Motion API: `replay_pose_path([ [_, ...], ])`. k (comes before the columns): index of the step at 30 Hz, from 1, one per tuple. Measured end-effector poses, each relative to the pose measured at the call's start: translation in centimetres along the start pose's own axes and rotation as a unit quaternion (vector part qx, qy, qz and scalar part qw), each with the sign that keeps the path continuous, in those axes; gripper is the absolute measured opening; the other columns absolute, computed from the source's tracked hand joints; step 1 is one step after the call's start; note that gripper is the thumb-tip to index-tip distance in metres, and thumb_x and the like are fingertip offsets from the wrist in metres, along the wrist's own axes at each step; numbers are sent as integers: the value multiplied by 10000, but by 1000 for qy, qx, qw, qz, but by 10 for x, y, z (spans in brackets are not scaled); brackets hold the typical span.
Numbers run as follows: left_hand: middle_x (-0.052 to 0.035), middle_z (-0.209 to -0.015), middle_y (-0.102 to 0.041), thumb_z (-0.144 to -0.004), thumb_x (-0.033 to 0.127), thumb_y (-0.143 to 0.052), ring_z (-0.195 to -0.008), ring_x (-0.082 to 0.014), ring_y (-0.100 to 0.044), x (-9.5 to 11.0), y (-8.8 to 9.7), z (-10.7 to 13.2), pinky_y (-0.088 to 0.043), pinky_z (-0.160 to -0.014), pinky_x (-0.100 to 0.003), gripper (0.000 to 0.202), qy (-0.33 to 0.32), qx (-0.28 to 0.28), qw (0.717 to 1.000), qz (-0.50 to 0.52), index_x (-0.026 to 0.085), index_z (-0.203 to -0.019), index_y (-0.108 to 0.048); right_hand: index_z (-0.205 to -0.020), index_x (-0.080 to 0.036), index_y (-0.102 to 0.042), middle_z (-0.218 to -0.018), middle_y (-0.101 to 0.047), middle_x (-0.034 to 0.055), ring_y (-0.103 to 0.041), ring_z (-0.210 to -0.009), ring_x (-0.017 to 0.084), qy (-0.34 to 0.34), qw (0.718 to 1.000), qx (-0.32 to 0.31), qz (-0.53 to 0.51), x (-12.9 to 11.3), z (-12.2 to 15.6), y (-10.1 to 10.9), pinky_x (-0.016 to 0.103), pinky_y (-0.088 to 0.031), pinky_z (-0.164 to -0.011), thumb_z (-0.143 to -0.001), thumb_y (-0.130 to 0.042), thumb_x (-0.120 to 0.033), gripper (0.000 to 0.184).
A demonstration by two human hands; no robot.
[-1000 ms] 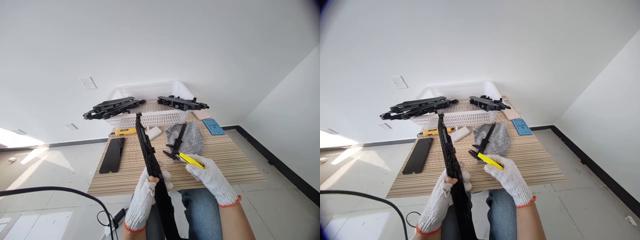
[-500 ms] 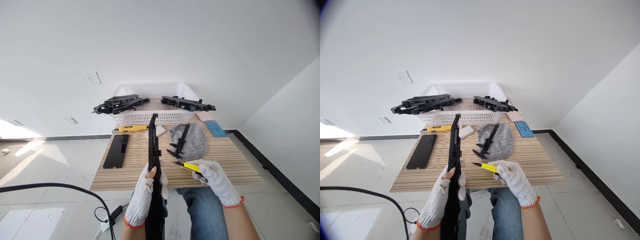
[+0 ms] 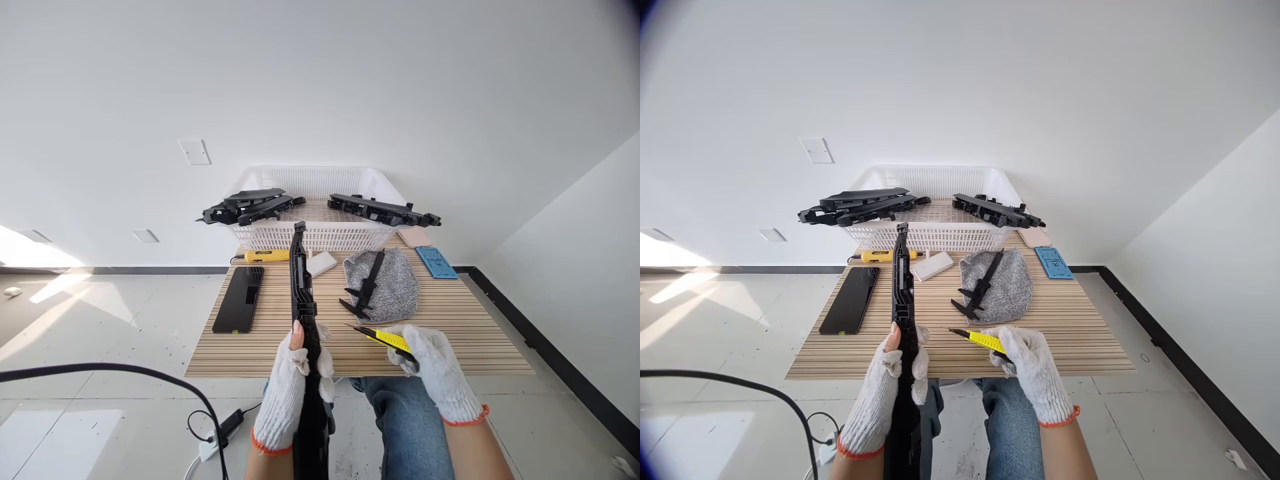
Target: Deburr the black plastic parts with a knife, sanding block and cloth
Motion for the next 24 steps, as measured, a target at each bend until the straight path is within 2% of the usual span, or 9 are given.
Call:
replay_pose_path([
  [4, 74, -503, -529, -749, 791, -659, -308, -108, -453, 1, 2, 1, -392, -330, -231, 626, 10, 8, 1000, 26, 197, -922, -563, -797, -123, -785, -537, -580, 50, -434, -474, 118, -7, 999, 21, -24, -1, 4, -7, 241, -326, -455, -631, -712, -769, 671],
  [8, 68, -539, -571, -753, 720, -684, -330, -116, -487, -1, 4, 0, -406, -335, -225, 609, -4, 23, 999, 32, 193, -1038, -578, -769, -124, -777, -555, -571, 44, -408, -473, 105, -17, 999, 11, -25, -3, 4, -9, 241, -318, -457, -615, -727, -758, 654],
  [14, 37, -539, -610, -734, 637, -656, -337, -131, -509, -4, 8, -4, -407, -337, -225, 539, -16, 17, 999, 30, 186, -1021, -589, -753, -119, -774, -553, -550, 51, -455, -496, 129, -12, 1000, -1, -13, -4, 4, -13, 236, -301, -447, -629, -701, -786, 682],
  [17, 21, -560, -626, -755, 689, -636, -353, -133, -516, -5, 9, -2, -417, -346, -230, 584, -24, 0, 1000, 7, 188, -1053, -597, -749, -121, -771, -587, -563, 56, -526, -537, 158, -18, 1000, -8, -7, -6, 6, -19, 237, -348, -448, -622, -700, -794, 689],
  [20, 1, -604, -656, -782, 710, -639, -383, -146, -536, -4, 8, 1, -417, -350, -241, 635, -8, 0, 1000, -12, 192, -1148, -608, -686, -138, -751, -649, -604, 73, -576, -609, 184, -8, 999, -43, 23, -8, 7, -23, 254, -436, -482, -672, -668, -774, 641],
  [22, 4, -618, -661, -820, 714, -621, -406, -145, -548, -4, 7, 2, -404, -365, -231, 645, 7, 8, 1000, -2, 210, -1222, -600, -620, -154, -718, -637, -593, 65, -578, -620, 185, 14, 996, -63, 55, -8, 7, -24, 261, -463, -500, -729, -629, -733, 595],
  [24, 12, -602, -644, -825, 787, -570, -424, -146, -555, -4, 6, 3, -391, -377, -227, 696, 21, 14, 1000, 11, 229, -1239, -606, -587, -165, -700, -607, -582, 54, -572, -601, 178, 36, 993, -73, 85, -8, 6, -24, 256, -454, -499, -770, -609, -659, 535],
])
Point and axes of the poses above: each hand's wrist, its own z-axis away from the middle knuckle, its own y-axis out of the back of the hand, x = y × z, the point moved 1 cm from there along -z, towards the middle knuckle
